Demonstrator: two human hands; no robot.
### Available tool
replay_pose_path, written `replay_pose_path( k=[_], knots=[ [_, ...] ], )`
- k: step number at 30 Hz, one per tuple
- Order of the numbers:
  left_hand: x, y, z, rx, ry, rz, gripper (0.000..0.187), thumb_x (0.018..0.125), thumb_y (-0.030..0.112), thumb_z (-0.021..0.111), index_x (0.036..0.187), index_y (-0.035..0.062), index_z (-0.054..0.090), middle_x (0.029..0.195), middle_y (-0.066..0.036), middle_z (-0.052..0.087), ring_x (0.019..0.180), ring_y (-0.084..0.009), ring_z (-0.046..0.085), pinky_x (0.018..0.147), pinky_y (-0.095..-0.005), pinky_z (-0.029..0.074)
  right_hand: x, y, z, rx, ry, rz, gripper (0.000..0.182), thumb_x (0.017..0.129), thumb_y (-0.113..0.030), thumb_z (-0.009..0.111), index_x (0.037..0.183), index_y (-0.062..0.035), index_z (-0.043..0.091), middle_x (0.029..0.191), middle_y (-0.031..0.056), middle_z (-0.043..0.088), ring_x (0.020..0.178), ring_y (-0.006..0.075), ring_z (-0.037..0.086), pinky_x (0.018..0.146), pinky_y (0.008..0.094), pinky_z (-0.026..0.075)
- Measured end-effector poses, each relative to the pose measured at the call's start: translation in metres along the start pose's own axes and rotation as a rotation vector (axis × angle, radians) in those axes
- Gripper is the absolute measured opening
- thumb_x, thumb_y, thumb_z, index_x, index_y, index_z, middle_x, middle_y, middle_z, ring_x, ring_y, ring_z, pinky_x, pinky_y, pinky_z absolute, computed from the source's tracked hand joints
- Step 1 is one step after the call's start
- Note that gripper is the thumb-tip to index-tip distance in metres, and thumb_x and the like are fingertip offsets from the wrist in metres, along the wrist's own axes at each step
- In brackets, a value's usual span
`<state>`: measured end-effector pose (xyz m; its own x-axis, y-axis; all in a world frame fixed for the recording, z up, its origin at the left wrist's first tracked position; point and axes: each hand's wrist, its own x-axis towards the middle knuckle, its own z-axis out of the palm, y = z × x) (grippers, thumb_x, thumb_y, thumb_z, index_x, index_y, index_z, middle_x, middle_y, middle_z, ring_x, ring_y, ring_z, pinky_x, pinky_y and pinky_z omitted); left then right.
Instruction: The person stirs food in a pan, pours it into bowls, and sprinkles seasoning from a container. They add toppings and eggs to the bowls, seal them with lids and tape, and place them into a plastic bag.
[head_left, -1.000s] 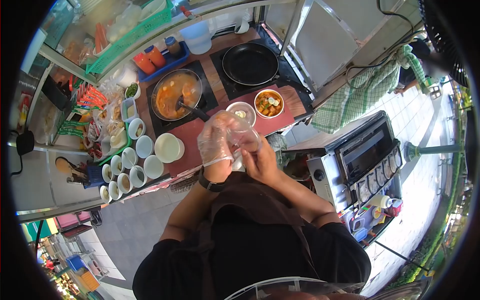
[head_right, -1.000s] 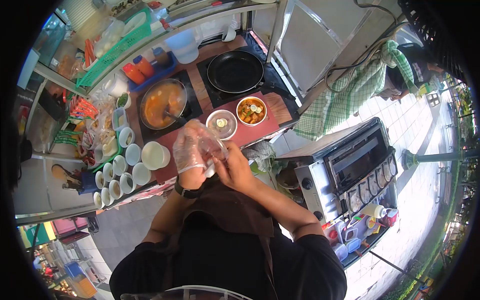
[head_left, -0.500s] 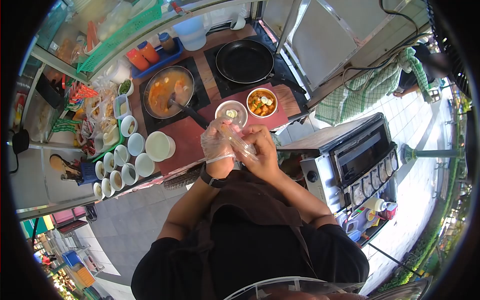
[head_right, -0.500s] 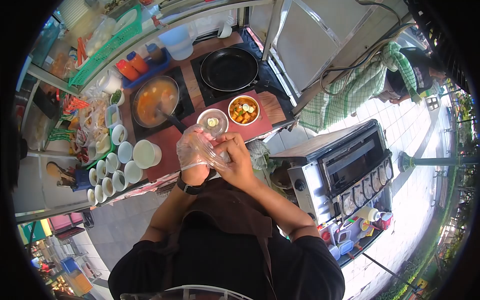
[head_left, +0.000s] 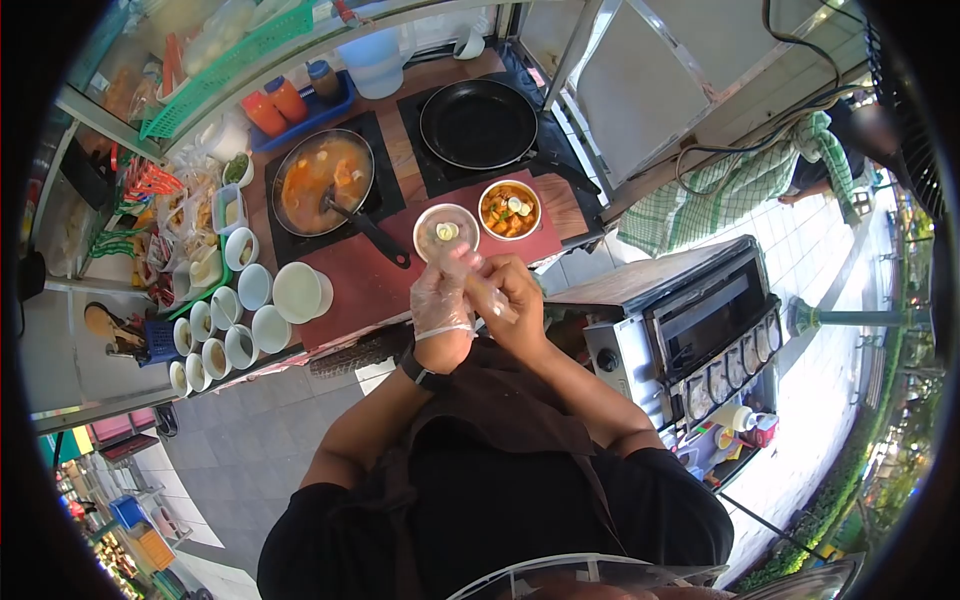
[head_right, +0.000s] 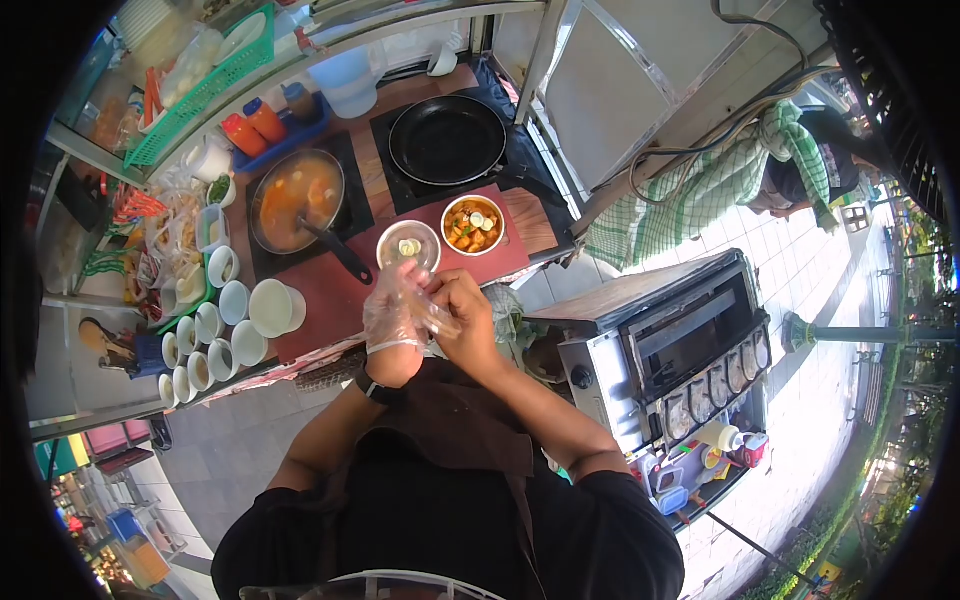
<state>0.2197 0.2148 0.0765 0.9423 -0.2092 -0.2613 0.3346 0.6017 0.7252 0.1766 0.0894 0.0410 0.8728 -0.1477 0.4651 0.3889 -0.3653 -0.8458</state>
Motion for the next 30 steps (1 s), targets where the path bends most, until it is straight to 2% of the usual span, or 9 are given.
replay_pose_path(
  k=[4, 5, 8, 11, 15, 19, 23, 26, 30],
  knots=[
    [0.014, -0.005, -0.032, -0.129, -0.248, 0.119, 0.014, 0.100, 0.010, 0.069, 0.112, 0.0032, 0.066, 0.108, -0.008, 0.069, 0.096, -0.0173, 0.067, 0.085, -0.0312, 0.057, 0.014, -0.025, -0.018, 0.098, -0.269, 0.086, 0.052, 0.077, 0.010, 0.079, 0.124, -0.0046, 0.063, 0.123, 0.0138, 0.061, 0.108, 0.0292, 0.064, 0.092, 0.0345, 0.053],
    [0.017, -0.001, -0.034, 0.187, -0.248, 0.333, 0.013, 0.098, 0.008, 0.071, 0.109, 0.0038, 0.067, 0.105, -0.008, 0.070, 0.094, -0.0188, 0.068, 0.084, -0.0322, 0.057, 0.008, -0.018, -0.032, 0.293, -0.508, 0.271, 0.086, 0.080, -0.005, 0.084, 0.154, -0.0052, 0.041, 0.135, 0.0153, 0.056, 0.120, 0.0278, 0.060, 0.100, 0.0368, 0.050],
    [0.027, 0.020, -0.021, 0.744, -0.335, 0.803, 0.015, 0.088, 0.002, 0.076, 0.101, 0.0054, 0.070, 0.099, -0.009, 0.074, 0.090, -0.0240, 0.073, 0.082, -0.0379, 0.060, 0.014, -0.006, -0.065, 0.919, -0.772, 0.623, 0.121, 0.079, -0.032, 0.091, 0.166, -0.0059, 0.011, 0.143, 0.0185, 0.050, 0.133, 0.0253, 0.053, 0.107, 0.0379, 0.047],
    [0.031, 0.010, -0.018, 0.869, -0.628, 1.160, 0.043, 0.066, 0.004, 0.081, 0.108, 0.0109, 0.075, 0.105, -0.005, 0.076, 0.100, -0.0303, 0.074, 0.089, -0.0460, 0.062, 0.019, -0.005, -0.078, 0.613, -0.866, 0.509, 0.145, 0.073, -0.053, 0.094, 0.167, -0.0056, -0.005, 0.156, 0.0252, 0.038, 0.149, 0.0326, 0.041, 0.121, 0.0421, 0.036],
    [0.043, 0.011, -0.014, 1.019, -0.762, 1.300, 0.051, 0.070, 0.003, 0.079, 0.120, 0.0112, 0.074, 0.123, -0.008, 0.072, 0.118, -0.0316, 0.068, 0.099, -0.0487, 0.058, 0.045, -0.015, -0.083, 0.139, -0.904, 0.345, 0.139, 0.071, -0.053, 0.096, 0.166, -0.0013, 0.008, 0.163, 0.0267, 0.033, 0.156, 0.0386, 0.030, 0.128, 0.0456, 0.026],
    [0.036, -0.018, -0.015, 1.163, -0.269, 1.094, 0.056, 0.088, 0.005, 0.074, 0.142, 0.0102, 0.062, 0.141, -0.014, 0.063, 0.128, -0.0378, 0.062, 0.110, -0.0507, 0.051, 0.092, 0.014, -0.095, -0.484, -0.652, 0.062, 0.122, 0.065, -0.049, 0.096, 0.161, -0.0067, 0.033, 0.143, 0.0210, 0.051, 0.139, 0.0431, 0.047, 0.117, 0.0531, 0.037],
    [0.034, -0.050, -0.022, 1.269, -0.412, 0.720, 0.069, 0.097, 0.015, 0.067, 0.162, 0.0116, 0.042, 0.115, -0.016, 0.070, 0.104, -0.0346, 0.068, 0.090, -0.0464, 0.056, 0.126, 0.073, -0.091, -0.741, -0.569, -0.046, 0.111, 0.064, -0.052, 0.093, 0.158, -0.0172, 0.045, 0.136, 0.0160, 0.056, 0.131, 0.0396, 0.053, 0.110, 0.0512, 0.041],
    [0.039, -0.059, -0.026, 1.507, -0.573, 0.383, 0.085, 0.095, 0.012, 0.067, 0.168, 0.0076, 0.024, 0.124, -0.020, 0.070, 0.093, -0.0390, 0.070, 0.082, -0.0500, 0.057, 0.133, 0.088, -0.083, -0.856, -0.682, -0.118, 0.104, 0.065, -0.056, 0.090, 0.156, -0.0262, 0.049, 0.135, 0.0117, 0.058, 0.128, 0.0351, 0.055, 0.108, 0.0488, 0.041],
    [0.049, -0.083, -0.040, 1.612, -0.550, 0.332, 0.095, 0.094, 0.014, 0.067, 0.171, 0.0112, 0.012, 0.116, -0.020, 0.071, 0.082, -0.0391, 0.070, 0.074, -0.0504, 0.057, 0.138, 0.088, -0.079, -0.925, -0.768, -0.127, 0.107, 0.064, -0.059, 0.090, 0.158, -0.0306, 0.048, 0.139, 0.0107, 0.056, 0.131, 0.0328, 0.052, 0.106, 0.0497, 0.041]
  ],
)
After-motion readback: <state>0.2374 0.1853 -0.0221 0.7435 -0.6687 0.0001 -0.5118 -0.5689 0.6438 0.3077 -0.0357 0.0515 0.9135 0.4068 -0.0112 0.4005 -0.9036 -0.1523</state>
